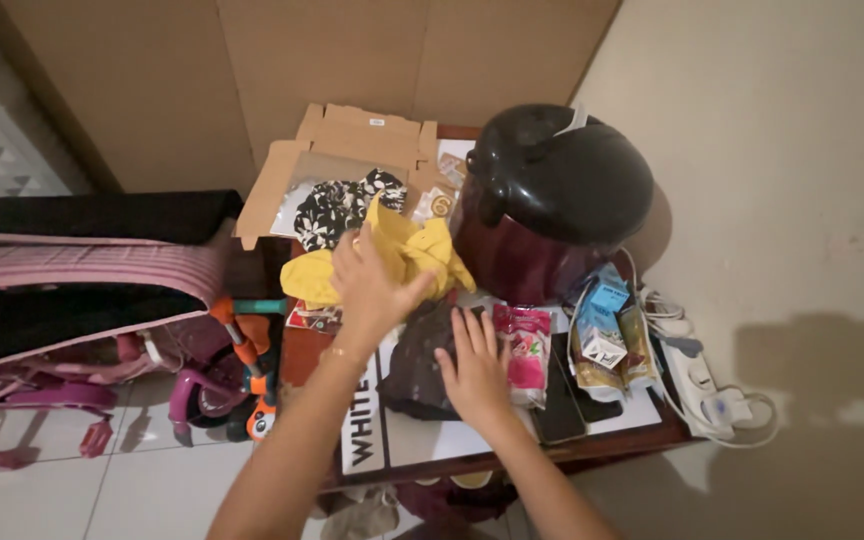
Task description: The person is folding various items of clothing on a table.
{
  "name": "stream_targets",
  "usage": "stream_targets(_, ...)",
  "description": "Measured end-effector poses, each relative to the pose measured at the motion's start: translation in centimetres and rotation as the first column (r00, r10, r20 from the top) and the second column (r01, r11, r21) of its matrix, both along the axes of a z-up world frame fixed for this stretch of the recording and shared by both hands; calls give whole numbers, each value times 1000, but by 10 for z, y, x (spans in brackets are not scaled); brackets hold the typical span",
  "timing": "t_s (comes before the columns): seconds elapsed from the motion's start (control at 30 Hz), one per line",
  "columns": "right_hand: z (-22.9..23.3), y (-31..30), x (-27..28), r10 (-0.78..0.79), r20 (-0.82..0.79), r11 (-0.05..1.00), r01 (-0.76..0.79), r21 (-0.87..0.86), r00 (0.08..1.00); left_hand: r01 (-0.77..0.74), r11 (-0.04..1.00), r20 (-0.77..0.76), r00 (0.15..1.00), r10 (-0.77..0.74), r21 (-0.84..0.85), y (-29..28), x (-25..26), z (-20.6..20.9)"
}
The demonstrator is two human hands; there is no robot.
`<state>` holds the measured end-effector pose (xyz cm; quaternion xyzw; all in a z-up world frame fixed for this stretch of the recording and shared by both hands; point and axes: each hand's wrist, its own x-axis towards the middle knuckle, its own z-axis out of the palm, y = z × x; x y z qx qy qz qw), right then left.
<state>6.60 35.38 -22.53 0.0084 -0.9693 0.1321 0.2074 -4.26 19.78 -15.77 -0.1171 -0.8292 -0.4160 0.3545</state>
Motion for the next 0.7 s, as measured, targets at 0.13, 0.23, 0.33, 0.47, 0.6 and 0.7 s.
stream_targets(0.13,6,17,1,46,-77,996,-52,-76,996,-30,999,13,999,30,38,7,-93,-39)
stream_targets(0.23,24,28,8,109,-207,970,-150,-192,972,-68,993,312,949,36,92,-13,-158,-70)
stream_targets(0.33,42,42,6,111,-226,943,-174,-282,968,123,989,489,870,-70,-78,-20,-176,-77)
stream_targets(0.47,44,53,-15,59,-192,927,-125,-353,980,181,944,415,908,-53,-275,9,-64,29)
stream_targets(0.6,48,45,-22,93,-160,934,-141,-327,983,342,832,616,788,0,-437,30,-47,33)
stream_targets(0.7,45,35,-22,136,-107,944,-161,-287,985,315,885,532,841,-94,-343,21,-105,-27)
